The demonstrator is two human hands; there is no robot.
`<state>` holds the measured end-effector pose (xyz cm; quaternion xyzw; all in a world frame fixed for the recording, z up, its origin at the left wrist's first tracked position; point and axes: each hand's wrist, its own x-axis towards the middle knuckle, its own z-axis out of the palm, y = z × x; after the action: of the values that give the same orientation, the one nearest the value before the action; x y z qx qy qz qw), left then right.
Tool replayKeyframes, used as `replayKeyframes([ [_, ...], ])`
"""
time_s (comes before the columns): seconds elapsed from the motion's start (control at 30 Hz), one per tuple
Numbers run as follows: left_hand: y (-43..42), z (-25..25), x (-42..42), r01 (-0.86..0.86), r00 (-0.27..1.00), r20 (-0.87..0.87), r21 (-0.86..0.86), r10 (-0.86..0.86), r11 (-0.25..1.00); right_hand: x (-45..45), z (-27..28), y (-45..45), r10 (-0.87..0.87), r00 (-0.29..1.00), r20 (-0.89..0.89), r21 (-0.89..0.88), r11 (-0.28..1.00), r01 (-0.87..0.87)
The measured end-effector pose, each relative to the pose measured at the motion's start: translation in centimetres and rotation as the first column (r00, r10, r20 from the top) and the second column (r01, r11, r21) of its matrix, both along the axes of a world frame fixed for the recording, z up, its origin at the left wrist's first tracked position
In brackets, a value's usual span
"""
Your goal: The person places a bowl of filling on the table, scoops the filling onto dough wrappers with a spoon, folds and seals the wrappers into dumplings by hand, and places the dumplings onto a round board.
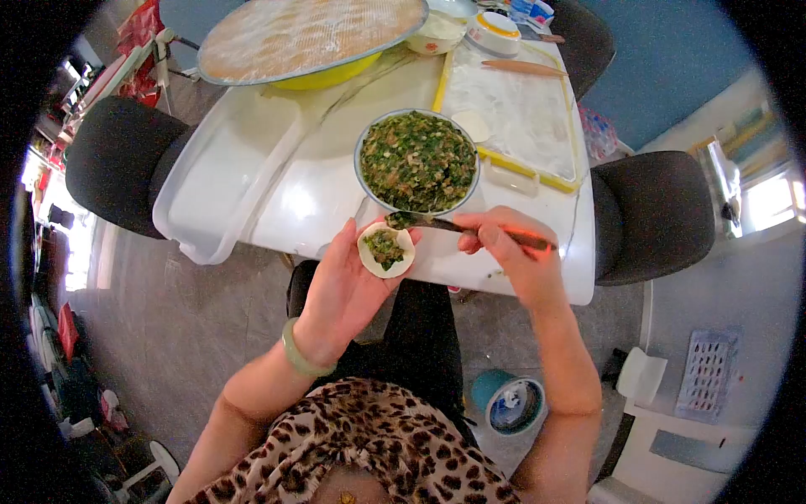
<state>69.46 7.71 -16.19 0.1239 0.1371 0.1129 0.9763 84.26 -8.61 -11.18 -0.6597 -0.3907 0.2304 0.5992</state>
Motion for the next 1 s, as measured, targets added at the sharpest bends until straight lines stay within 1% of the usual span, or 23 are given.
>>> replayKeyframes([
  [0.07,-0.1,0.0,-0.2,-0.009,1.0,0.001,0.018,0.009,1.0,-1.4,-0.6,-0.5,0.051,0.97,0.238,0.013,0.998,-0.056],
  [0.1,0.0,-0.2,-0.4,0.008,0.999,0.045,0.027,-0.009,1.0,-2.1,-1.1,-0.8,0.071,0.909,0.411,0.001,0.997,-0.078],
  [0.13,0.0,-0.2,-0.5,0.023,0.996,0.089,0.039,-0.027,0.999,-2.8,-1.4,-0.9,0.083,0.792,0.605,-0.021,0.996,-0.088],
  [0.17,0.0,-0.2,-0.6,0.014,0.996,0.087,0.037,-0.018,0.999,-3.6,-1.8,-0.9,0.094,0.635,0.767,-0.044,0.995,-0.093],
  [0.2,-0.2,0.1,-0.7,0.002,0.998,0.06,0.037,-0.005,0.999,-4.5,-2.3,-0.9,0.1,0.636,0.765,-0.045,0.994,-0.102],
  [0.27,-0.3,0.5,-1.0,-0.009,1.0,0.024,0.039,0.008,0.999,-5.9,-3.7,-0.8,0.07,0.458,0.886,-0.043,0.997,-0.069],
  [0.37,-0.4,0.0,-1.2,-0.018,0.999,0.035,0.017,0.017,1.0,-6.5,-5.5,-1.4,0.047,0.424,0.905,-0.024,0.998,-0.059],
  [0.5,-0.5,-0.1,-1.6,-0.032,0.999,0.034,0.046,0.03,0.998,-6.4,-3.8,-2.6,0.07,0.4,0.914,-0.043,0.996,-0.076],
  [0.57,-0.3,-0.4,-1.7,-0.018,0.991,0.134,0.048,0.012,0.999,-6.2,-2.4,-3.1,0.029,0.503,0.864,0.011,0.997,-0.077],
  [0.6,-0.4,-0.2,-1.6,-0.015,0.991,0.135,0.049,0.008,0.999,-6.1,-2.0,-2.9,0.026,0.502,0.864,0.013,0.997,-0.073],
  [0.67,-0.7,0.4,-1.6,-0.037,0.999,-0.002,0.019,0.037,0.999,-5.7,-1.5,-2.2,-0.056,0.611,0.79,0.09,0.996,-0.024],
  [0.7,-0.8,0.4,-1.6,-0.036,0.999,-0.001,0.02,0.036,0.999,-5.8,-1.6,-2.0,-0.058,0.611,0.79,0.091,0.996,-0.023],
  [0.77,-0.8,0.3,-1.6,-0.02,0.996,0.092,-0.017,0.022,1.0,-5.8,-2.3,-1.3,-0.003,0.594,0.805,0.065,0.994,-0.083],
  [0.83,-0.7,0.1,-1.6,-0.014,0.994,0.105,-0.007,0.015,1.0,-5.9,-3.0,-1.5,0.001,0.606,0.795,0.059,0.995,-0.08],
  [0.9,-0.5,0.3,-1.4,-0.005,0.993,0.12,0.007,0.004,1.0,-5.8,-3.4,-2.0,-0.118,0.775,0.62,0.129,0.99,0.047],
  [0.93,-0.4,0.6,-1.3,-0.032,0.998,0.059,-0.012,0.032,0.999,-5.9,-3.0,-2.2,-0.17,0.84,0.515,0.145,0.983,0.11],
  [0.97,-0.3,0.8,-1.2,-0.061,0.998,-0.002,-0.026,0.061,0.998,-5.8,-2.9,-2.3,-0.176,0.839,0.515,0.148,0.982,0.115],
  [1.0,-0.1,1.0,-1.2,-0.07,0.998,-0.001,-0.017,0.07,0.997,-5.5,-2.8,-2.4,-0.2,0.861,0.467,0.199,0.973,0.118],
])
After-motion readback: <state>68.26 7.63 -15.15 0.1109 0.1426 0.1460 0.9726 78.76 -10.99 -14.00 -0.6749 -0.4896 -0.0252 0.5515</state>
